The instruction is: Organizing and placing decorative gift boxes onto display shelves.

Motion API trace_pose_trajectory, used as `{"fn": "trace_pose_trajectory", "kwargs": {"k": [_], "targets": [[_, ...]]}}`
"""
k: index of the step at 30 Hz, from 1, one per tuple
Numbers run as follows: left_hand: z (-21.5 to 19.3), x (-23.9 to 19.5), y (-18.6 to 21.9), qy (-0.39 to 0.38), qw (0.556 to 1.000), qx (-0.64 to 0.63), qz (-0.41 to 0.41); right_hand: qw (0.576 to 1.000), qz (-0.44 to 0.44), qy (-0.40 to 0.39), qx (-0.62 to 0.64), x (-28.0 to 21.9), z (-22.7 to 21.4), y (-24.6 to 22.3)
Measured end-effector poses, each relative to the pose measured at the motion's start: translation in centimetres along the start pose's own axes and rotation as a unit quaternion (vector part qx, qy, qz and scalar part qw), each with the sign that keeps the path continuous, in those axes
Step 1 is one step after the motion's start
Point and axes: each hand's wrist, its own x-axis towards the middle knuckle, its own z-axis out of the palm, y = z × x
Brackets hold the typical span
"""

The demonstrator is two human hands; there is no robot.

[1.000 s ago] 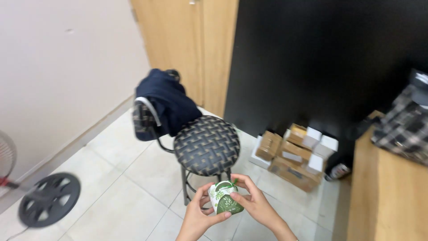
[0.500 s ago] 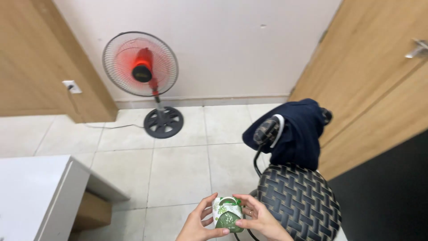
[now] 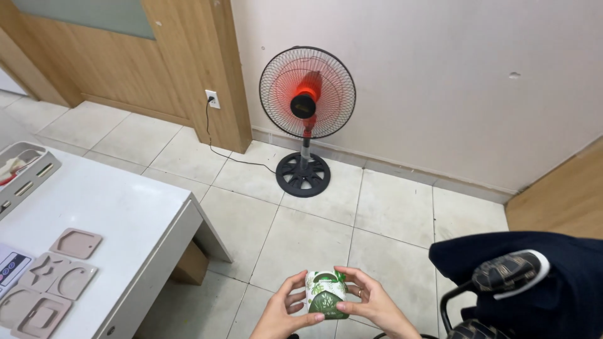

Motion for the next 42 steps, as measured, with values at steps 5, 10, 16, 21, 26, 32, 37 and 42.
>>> {"fn": "trace_pose_trajectory", "kwargs": {"k": [5,10,16,21,26,32,37,42], "targets": [[-5.3,3.4,5.6,0.016,0.999,-0.008,0.036,0.997,-0.049,-0.043,-0.028,8.4,0.8,-4.7],[-12.1,6.2,11.2,0.068,0.997,0.014,0.012,0.991,-0.052,-0.116,-0.030,18.0,3.5,-9.1],[-19.9,11.8,11.9,0.128,0.990,-0.052,0.011,0.990,-0.036,-0.129,-0.033,29.6,6.0,-11.7],[-27.5,18.6,11.9,0.166,0.978,-0.099,0.081,0.981,0.031,-0.188,-0.049,42.1,7.0,-14.4],[-34.0,25.5,16.3,0.269,0.953,-0.081,0.109,0.952,-0.050,-0.284,-0.104,55.3,9.3,-19.9],[-42.8,32.6,22.2,0.350,0.916,-0.154,0.118,0.933,-0.001,-0.337,-0.127,69.5,14.2,-27.7],[-51.9,37.8,20.8,0.402,0.889,-0.165,0.143,0.915,0.004,-0.375,-0.148,80.2,19.1,-29.1],[-62.6,42.1,19.5,0.448,0.853,-0.216,0.156,0.898,0.034,-0.410,-0.154,90.6,25.8,-29.8]]}}
